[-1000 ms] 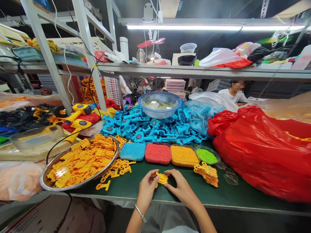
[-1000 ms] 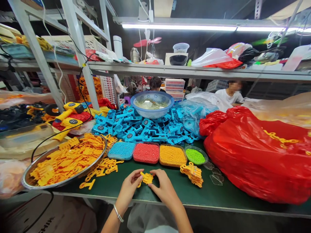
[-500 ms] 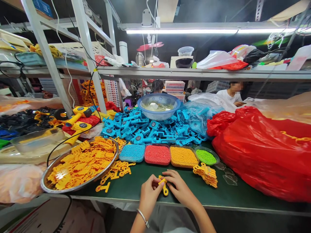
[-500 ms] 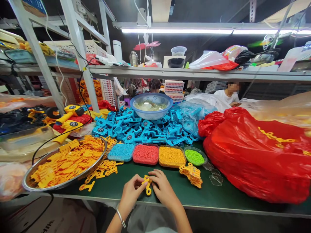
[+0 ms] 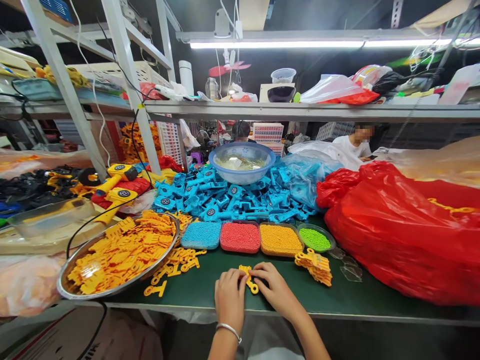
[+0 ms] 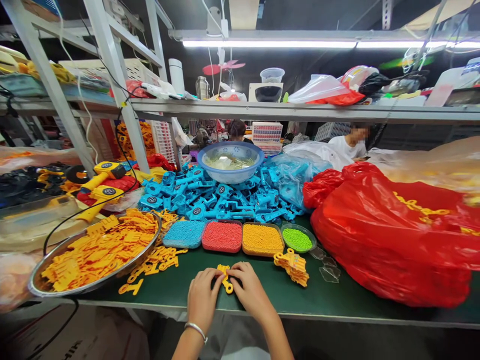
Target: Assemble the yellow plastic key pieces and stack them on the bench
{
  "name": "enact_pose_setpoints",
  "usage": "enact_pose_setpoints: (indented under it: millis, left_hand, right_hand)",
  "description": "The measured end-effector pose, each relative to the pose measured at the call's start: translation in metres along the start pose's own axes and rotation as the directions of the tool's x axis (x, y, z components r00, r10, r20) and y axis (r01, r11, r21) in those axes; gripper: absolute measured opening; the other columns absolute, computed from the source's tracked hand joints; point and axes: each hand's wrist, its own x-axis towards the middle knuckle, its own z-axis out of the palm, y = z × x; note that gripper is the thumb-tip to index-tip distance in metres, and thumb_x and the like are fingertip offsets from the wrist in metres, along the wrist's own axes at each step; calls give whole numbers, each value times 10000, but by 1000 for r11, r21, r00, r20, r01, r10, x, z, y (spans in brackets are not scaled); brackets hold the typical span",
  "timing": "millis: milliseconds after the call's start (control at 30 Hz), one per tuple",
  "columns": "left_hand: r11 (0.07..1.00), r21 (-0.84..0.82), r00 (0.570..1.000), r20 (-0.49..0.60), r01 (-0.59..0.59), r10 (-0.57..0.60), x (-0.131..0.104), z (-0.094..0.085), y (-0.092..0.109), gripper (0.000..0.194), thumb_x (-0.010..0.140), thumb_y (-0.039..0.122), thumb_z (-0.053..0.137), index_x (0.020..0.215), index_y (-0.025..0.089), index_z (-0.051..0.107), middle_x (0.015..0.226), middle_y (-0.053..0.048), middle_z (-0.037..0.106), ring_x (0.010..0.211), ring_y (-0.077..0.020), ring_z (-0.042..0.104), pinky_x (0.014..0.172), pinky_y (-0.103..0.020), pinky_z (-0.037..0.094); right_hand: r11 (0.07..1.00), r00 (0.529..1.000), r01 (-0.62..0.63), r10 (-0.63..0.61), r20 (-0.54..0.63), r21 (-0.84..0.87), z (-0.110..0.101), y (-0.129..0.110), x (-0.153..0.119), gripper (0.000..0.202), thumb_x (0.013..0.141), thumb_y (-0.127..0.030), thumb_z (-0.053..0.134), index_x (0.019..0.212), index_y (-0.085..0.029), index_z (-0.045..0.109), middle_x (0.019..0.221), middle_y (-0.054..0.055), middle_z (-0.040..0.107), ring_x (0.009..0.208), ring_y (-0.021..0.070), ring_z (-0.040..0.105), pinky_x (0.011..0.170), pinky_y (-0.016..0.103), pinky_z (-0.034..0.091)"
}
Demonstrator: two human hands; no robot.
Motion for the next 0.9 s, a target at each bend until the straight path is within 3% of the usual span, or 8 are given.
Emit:
enact_pose_setpoints:
  millis: [100,233,367,500,633,900]
  left_hand:
    - [998,26,995,88,-49,47,7,-5,0,151,856,210,480,783,210,613,813,6,638,775,-168,559,687,-300,365]
    - [976,86,967,180,-198,180,21,-12,-3,106,827,230,531,771,220,622,784,7,631,799,-189,537,690,-316,364]
    - [957,2,938,200,-291,284,29,-11,-11,99,827,217,524,798,209,618,883,-27,607,903,-202,517,754,-332,403]
    - [953,-125,938,184,-275,295,29,-3,-19,162,850,139,435,826,191,587,1035,-54,558,948,-171,523,815,-302,432]
    - [957,-131,943,183,-258,280,29,1,-22,189,866,168,411,796,196,584,869,-29,571,836,-168,526,746,-294,441]
    - [962,-141,955,149,-236,256,30,2,-23,164,849,222,478,749,196,606,811,-18,567,796,-168,528,708,-290,429]
  right_hand:
    - [1000,1000,-6,6,6,2,-1,-1,-1,205,833,-226,475,945,-204,646,986,60,569,972,178,510,880,313,398]
    - [1000,1000,-6,6,18,-11,0,1,-3,211,771,-232,570,979,-220,606,1016,42,551,1004,178,490,894,307,386]
    - [999,1000,-2,3,7,-35,1,1,-3,208,748,-242,591,955,-229,583,998,28,548,988,183,492,881,317,391]
    - [999,1000,-3,3,-1,-45,1,-2,-4,154,794,-250,537,940,-229,584,984,30,550,976,177,499,875,309,391]
    - [999,1000,-8,9,21,-51,1,-3,-4,165,796,-254,541,951,-230,592,992,36,546,985,178,494,886,316,382]
    - [1000,1000,-23,23,6,-22,1,2,-2,236,704,-247,642,931,-227,585,985,29,563,966,189,504,865,323,392]
